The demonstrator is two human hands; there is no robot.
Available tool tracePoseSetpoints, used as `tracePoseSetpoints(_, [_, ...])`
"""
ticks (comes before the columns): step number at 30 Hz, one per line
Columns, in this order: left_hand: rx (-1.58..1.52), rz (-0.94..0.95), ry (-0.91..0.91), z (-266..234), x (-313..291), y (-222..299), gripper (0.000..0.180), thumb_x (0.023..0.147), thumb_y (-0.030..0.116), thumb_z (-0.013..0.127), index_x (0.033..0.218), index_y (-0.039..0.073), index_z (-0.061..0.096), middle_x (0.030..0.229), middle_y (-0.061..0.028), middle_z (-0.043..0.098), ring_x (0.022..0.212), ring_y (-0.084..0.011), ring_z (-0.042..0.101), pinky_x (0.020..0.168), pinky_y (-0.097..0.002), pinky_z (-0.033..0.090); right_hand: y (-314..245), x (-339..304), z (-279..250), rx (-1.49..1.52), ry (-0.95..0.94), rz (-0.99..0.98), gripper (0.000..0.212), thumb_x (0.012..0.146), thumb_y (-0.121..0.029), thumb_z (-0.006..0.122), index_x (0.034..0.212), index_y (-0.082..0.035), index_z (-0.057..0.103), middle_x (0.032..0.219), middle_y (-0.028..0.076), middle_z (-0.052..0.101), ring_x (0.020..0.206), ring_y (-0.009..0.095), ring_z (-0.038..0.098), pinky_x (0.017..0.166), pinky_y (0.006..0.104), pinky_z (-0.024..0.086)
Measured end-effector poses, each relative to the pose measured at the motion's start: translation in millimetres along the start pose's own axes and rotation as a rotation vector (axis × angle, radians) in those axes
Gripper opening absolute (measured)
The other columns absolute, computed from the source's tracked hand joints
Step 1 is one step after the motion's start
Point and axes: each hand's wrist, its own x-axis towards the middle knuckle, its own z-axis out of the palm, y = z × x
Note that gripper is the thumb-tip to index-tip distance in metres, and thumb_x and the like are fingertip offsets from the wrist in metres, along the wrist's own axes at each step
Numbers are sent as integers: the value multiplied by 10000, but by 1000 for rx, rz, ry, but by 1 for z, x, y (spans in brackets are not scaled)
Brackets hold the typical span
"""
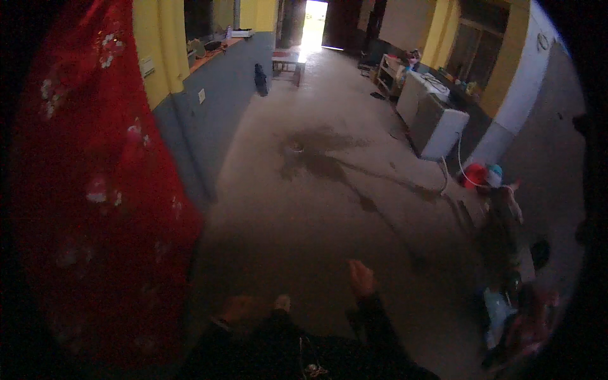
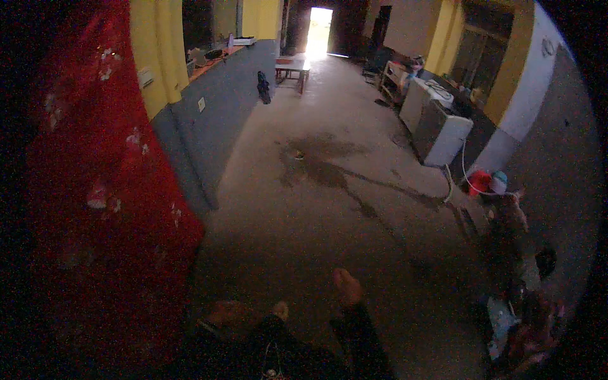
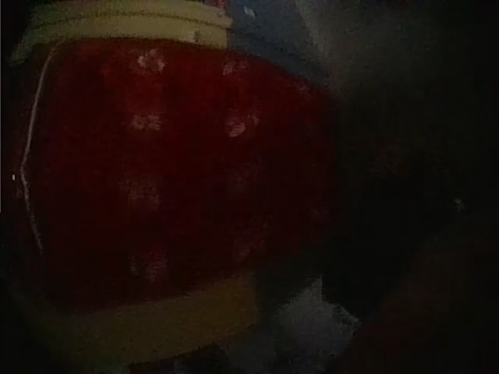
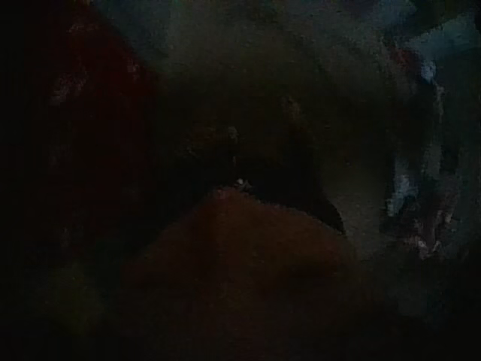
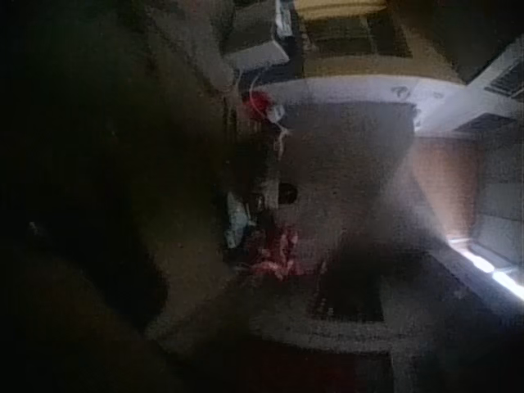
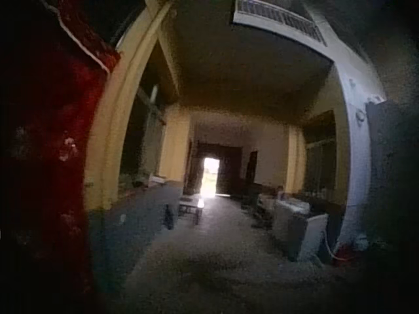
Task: The person wipes the tiled shower walls with a white cloth, moving from upper tiles down to the lower corners and around the shower fixtures. They then leave the bathroom, hang a cloth on a hanger, and walk through the house to the front door.
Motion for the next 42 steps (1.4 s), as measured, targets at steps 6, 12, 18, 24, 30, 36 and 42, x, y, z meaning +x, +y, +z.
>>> tracePoseSetpoints(6, [-76, -419, 394, -105, 195, -31, 316, 925, 331, 541, 1062, 70, 656, 1035, -149, 669, 908, -342, 634, 801, -437, 508, 0, 246, 47, 117, -18, 45, 235, 948, -220, 541, 1026, -31, 656, 848, 176, 669, 716, 271, 674, 624, 363, 500])
tracePoseSetpoints(12, [-40, 378, 304, -236, 416, 28, 312, 950, 323, 500, 1058, 71, 650, 1052, -165, 643, 961, -355, 608, 831, -434, 490, 69, 381, 52, 108, 74, 88, 267, 954, -290, 550, 1011, -56, 664, 698, 150, 627, 620, 205, 647, 542, 346, 467])
tracePoseSetpoints(18, [86, 233, 107, -373, 623, 45, 288, 951, 304, 507, 1046, 72, 649, 1039, -155, 651, 969, -342, 608, 846, -433, 483, 157, 547, 19, -14, 316, 280, 308, 957, -294, 539, 962, -12, 662, 750, 137, 641, 664, 204, 627, 590, 345, 475])
tracePoseSetpoints(24, [419, 568, 604, -473, 789, 6, 263, 934, 289, 527, 1046, 92, 662, 1037, -129, 666, 917, -330, 622, 833, -457, 488, 161, 840, 65, 1, 464, 96, 341, 960, -313, 531, 914, -5, 669, 664, 140, 615, 585, 219, 602, 547, 372, 452])
tracePoseSetpoints(30, [116, -155, 414, -587, 920, -47, 299, 954, 293, 476, 1016, 78, 675, 1008, -165, 670, 863, -354, 626, 793, -484, 493, 69, 1155, 161, 126, 72, -202, 228, 940, -235, 553, 1016, -52, 667, 759, 175, 648, 688, 307, 655, 619, 381, 500])
tracePoseSetpoints(36, [71, -378, 219, -750, 1135, -114, 328, 966, 283, 440, 995, 62, 681, 1003, -173, 664, 883, -361, 622, 784, -474, 500, 74, 1411, 249, -45, -6, -191, 247, 957, -280, 526, 1023, -86, 664, 729, 141, 658, 649, 335, 645, 581, 411, 500])
tracePoseSetpoints(42, [19, 293, 419, -922, 1402, -101, 281, 922, 294, 563, 1058, 63, 647, 922, -133, 657, 876, -298, 621, 793, -434, 506, 162, 1606, 261, -4, 48, 17, 321, 911, -340, 578, 961, -40, 679, 825, 174, 676, 750, 329, 658, 683, 416, 520])
